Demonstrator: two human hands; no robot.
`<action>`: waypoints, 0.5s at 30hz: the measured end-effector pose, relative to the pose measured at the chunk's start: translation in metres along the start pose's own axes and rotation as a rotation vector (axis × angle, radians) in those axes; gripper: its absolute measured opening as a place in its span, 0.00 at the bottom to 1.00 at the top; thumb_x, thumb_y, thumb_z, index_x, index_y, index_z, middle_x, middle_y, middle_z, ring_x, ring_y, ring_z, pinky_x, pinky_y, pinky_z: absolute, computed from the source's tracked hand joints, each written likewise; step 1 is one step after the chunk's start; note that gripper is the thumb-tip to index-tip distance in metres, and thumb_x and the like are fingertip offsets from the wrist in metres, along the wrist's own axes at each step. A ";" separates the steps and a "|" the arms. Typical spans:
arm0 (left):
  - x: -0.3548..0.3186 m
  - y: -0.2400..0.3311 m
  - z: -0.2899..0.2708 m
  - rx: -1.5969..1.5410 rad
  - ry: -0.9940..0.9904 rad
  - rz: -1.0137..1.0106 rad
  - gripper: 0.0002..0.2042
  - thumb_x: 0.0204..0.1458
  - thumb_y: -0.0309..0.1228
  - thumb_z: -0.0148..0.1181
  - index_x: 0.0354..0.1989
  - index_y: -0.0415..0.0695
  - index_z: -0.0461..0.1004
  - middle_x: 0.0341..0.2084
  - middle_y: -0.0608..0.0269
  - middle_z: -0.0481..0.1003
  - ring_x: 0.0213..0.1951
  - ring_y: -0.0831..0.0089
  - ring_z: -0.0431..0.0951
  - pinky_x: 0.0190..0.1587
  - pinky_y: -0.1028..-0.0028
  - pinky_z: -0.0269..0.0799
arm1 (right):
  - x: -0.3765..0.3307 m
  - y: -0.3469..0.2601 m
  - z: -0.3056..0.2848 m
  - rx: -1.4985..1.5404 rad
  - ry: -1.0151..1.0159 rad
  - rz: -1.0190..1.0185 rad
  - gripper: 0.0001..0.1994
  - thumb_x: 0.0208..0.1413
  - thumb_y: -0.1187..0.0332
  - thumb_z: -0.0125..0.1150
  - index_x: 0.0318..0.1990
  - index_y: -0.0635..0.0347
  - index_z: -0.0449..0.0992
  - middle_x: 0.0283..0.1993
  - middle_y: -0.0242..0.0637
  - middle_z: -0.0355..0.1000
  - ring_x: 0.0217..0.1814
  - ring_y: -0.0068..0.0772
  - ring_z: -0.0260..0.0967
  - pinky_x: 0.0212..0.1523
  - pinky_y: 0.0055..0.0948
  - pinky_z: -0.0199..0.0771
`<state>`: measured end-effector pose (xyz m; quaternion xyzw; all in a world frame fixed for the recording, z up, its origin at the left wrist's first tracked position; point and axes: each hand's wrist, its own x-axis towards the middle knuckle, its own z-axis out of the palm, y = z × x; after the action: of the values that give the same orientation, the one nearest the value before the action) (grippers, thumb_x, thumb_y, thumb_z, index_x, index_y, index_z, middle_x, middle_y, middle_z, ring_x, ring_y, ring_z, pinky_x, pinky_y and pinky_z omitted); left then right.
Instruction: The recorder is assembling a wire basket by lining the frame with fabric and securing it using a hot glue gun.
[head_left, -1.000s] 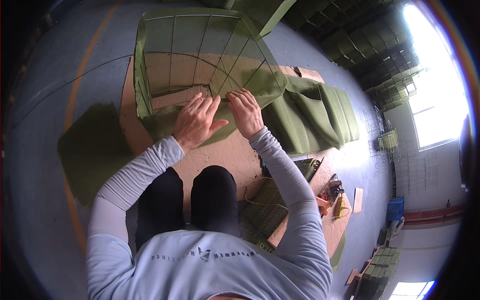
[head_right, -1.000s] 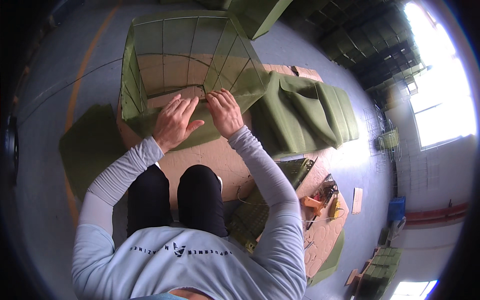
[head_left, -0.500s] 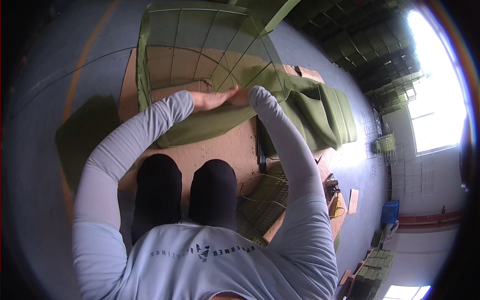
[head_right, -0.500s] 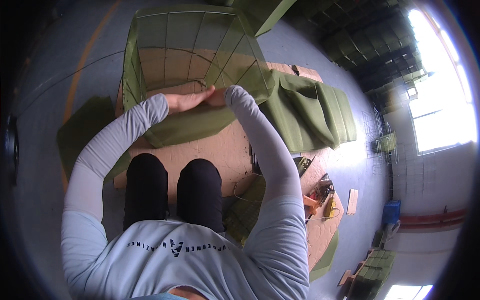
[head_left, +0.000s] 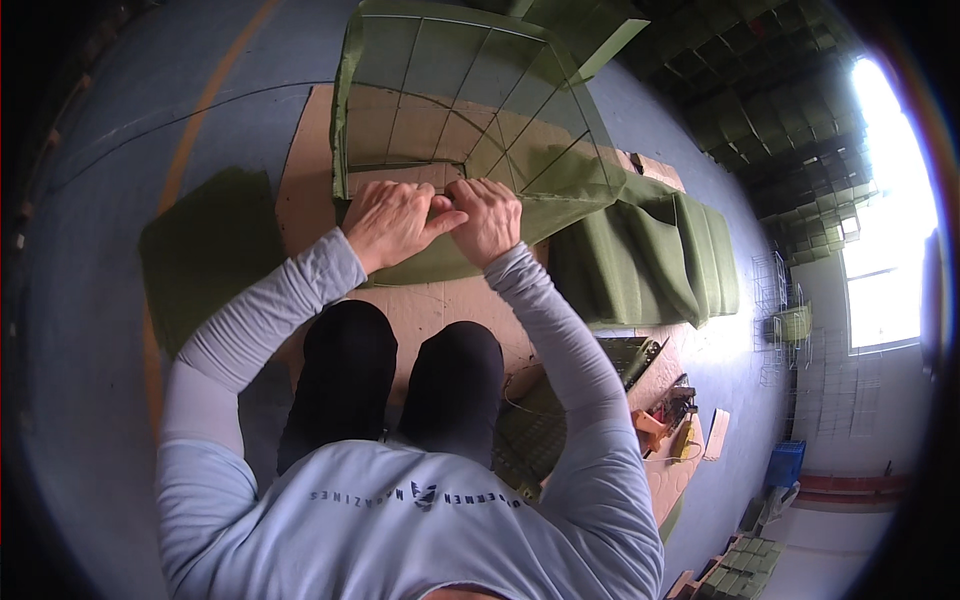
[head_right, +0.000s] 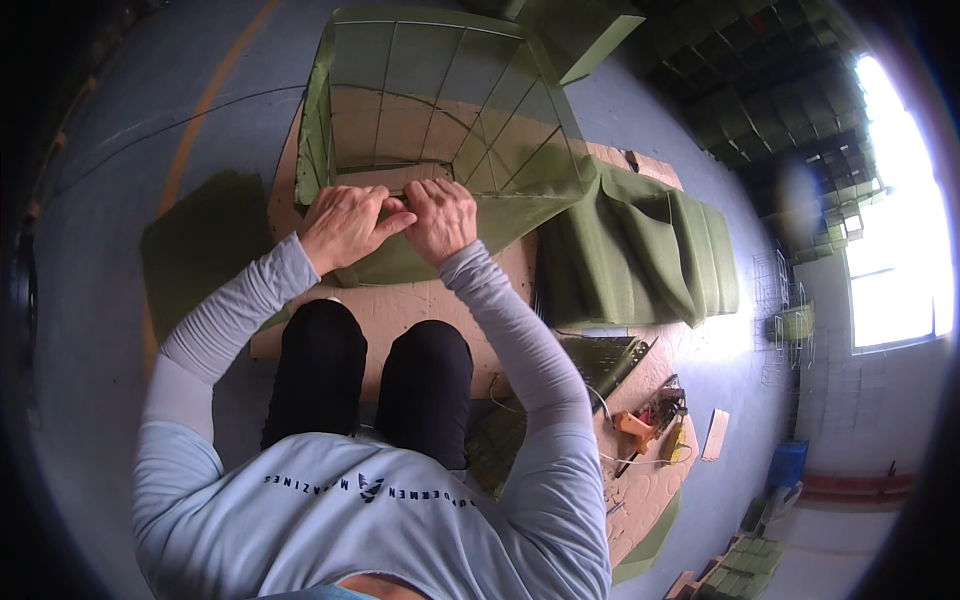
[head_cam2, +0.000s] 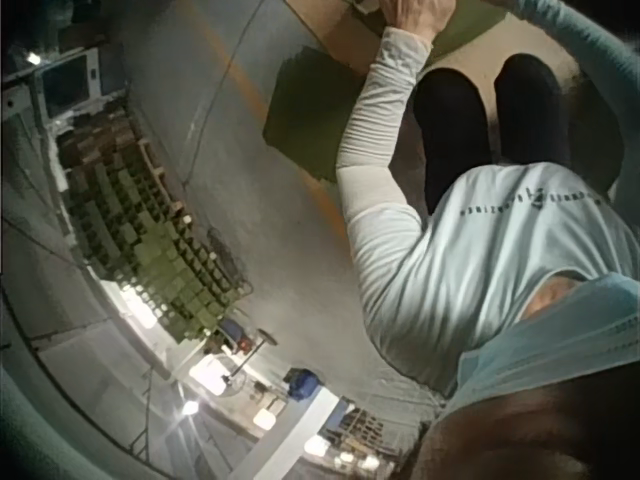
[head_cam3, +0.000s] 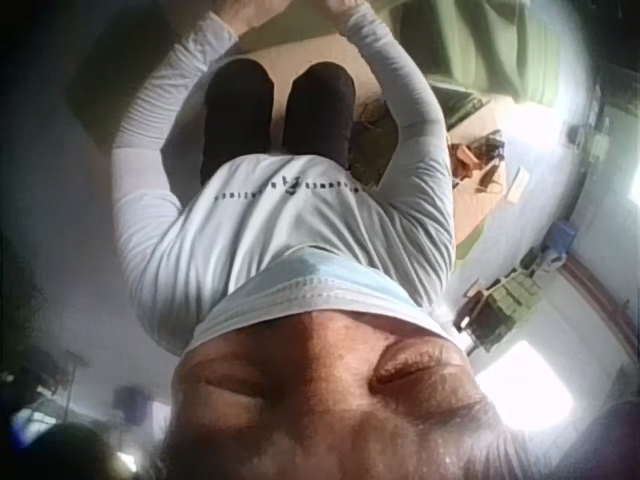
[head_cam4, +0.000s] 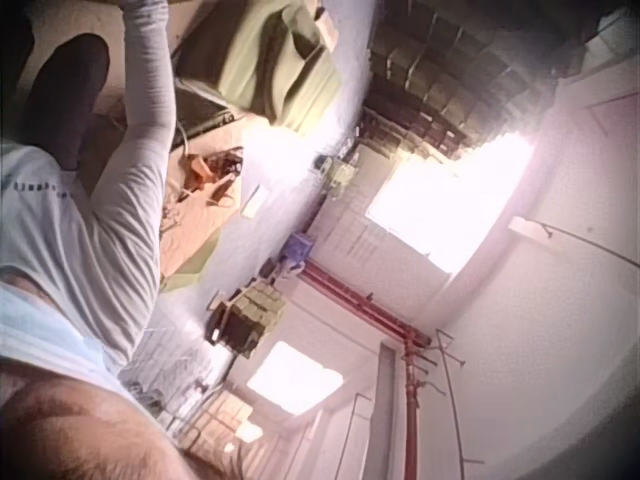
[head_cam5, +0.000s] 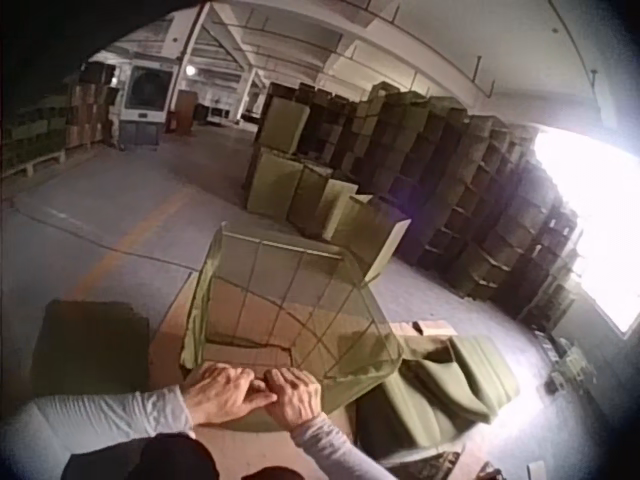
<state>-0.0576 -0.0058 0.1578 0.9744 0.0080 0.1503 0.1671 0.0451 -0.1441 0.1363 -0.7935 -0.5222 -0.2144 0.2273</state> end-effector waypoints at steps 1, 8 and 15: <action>0.003 0.002 -0.009 -0.117 -0.171 -0.043 0.29 0.54 0.58 0.46 0.32 0.39 0.76 0.24 0.47 0.75 0.36 0.56 0.77 0.43 0.64 0.71 | 0.004 0.002 -0.001 0.005 0.001 -0.001 0.09 0.49 0.62 0.58 0.26 0.57 0.71 0.27 0.37 0.72 0.31 0.40 0.72 0.34 0.38 0.69; 0.051 -0.043 0.001 -0.707 -0.492 -0.011 0.25 0.64 0.43 0.29 0.63 0.39 0.56 0.52 0.40 0.67 0.53 0.52 0.68 0.59 0.66 0.60 | 0.056 0.023 0.005 -0.096 -0.818 -0.044 0.14 0.56 0.59 0.47 0.33 0.57 0.75 0.32 0.43 0.75 0.39 0.44 0.74 0.41 0.39 0.73; -0.030 -0.032 -0.012 0.117 0.497 0.208 0.31 0.60 0.52 0.38 0.57 0.33 0.64 0.51 0.45 0.69 0.54 0.56 0.70 0.62 0.58 0.56 | 0.025 -0.042 0.017 0.012 0.180 -0.257 0.14 0.47 0.67 0.58 0.41 0.64 0.73 0.45 0.43 0.72 0.52 0.44 0.68 0.55 0.37 0.67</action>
<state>-0.0884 0.0260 0.1497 0.9112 -0.0428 0.4003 0.0873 0.0170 -0.1014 0.1429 -0.6963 -0.5983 -0.3090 0.2485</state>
